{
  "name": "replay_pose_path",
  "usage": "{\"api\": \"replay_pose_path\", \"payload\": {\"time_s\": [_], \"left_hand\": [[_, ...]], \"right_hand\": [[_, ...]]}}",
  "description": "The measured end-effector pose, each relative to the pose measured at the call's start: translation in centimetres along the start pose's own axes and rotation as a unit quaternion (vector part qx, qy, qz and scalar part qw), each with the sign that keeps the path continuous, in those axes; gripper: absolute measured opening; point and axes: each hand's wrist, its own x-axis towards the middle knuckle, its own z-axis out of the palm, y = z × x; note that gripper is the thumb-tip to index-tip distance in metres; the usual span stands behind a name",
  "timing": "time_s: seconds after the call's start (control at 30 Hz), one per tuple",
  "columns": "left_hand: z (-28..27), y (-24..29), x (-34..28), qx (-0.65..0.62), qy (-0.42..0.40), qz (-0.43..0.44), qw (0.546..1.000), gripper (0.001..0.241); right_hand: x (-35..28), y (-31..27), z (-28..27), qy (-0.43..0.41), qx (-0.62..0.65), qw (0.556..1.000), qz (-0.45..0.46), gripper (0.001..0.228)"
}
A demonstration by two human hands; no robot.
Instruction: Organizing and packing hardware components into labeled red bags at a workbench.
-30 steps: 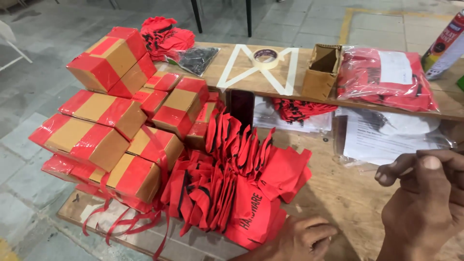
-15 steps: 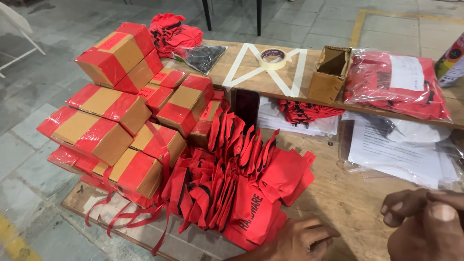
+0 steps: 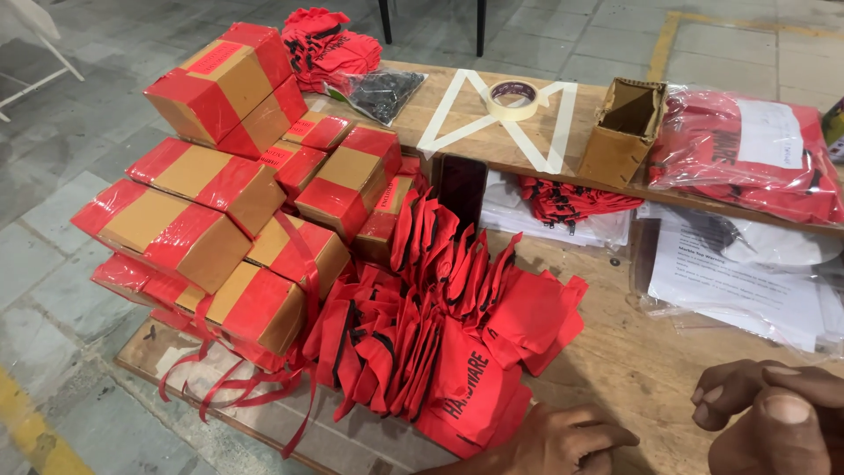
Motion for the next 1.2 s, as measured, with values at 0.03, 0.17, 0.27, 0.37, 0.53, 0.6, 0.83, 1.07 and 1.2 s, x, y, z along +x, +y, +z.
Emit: {"api": "replay_pose_path", "payload": {"time_s": [0.03,0.17,0.27,0.37,0.53,0.6,0.83,1.07,1.2], "left_hand": [[-0.1,0.1,0.1,-0.001,0.001,0.000,1.000,0.023],[0.0,0.0,0.0,-0.008,0.006,-0.010,1.000,0.026],[0.2,-0.2,0.0,-0.006,0.016,-0.006,1.000,0.023],[0.1,0.0,0.1,-0.011,0.010,-0.009,1.000,0.023],[-0.3,0.4,0.2,-0.015,-0.002,-0.017,1.000,0.024],[-0.5,0.5,0.3,-0.022,-0.010,-0.012,1.000,0.024],[-0.3,0.3,0.1,-0.026,-0.015,-0.008,1.000,0.023],[-0.3,0.5,0.0,-0.021,-0.019,-0.023,0.999,0.023],[-0.3,0.5,-0.1,-0.028,-0.020,-0.014,0.999,0.022]], "right_hand": [[0.2,-0.6,-0.2,-0.001,-0.001,1.000,0.000,0.024],[0.0,-2.5,0.5,-0.046,-0.104,0.993,0.012,0.023],[-0.2,-3.1,1.3,-0.028,-0.095,0.995,-0.001,0.025],[-0.3,-2.8,1.1,-0.029,-0.099,0.995,-0.001,0.026],[-0.5,-3.7,2.2,-0.003,-0.124,0.992,0.009,0.026],[-0.5,-3.2,1.8,-0.027,-0.126,0.992,-0.006,0.028],[-0.5,-3.6,2.3,-0.023,-0.113,0.993,0.001,0.027],[-0.1,-2.1,0.6,-0.099,-0.085,0.991,-0.015,0.027],[-1.0,-1.7,0.9,-0.061,-0.074,0.995,0.002,0.025]]}}
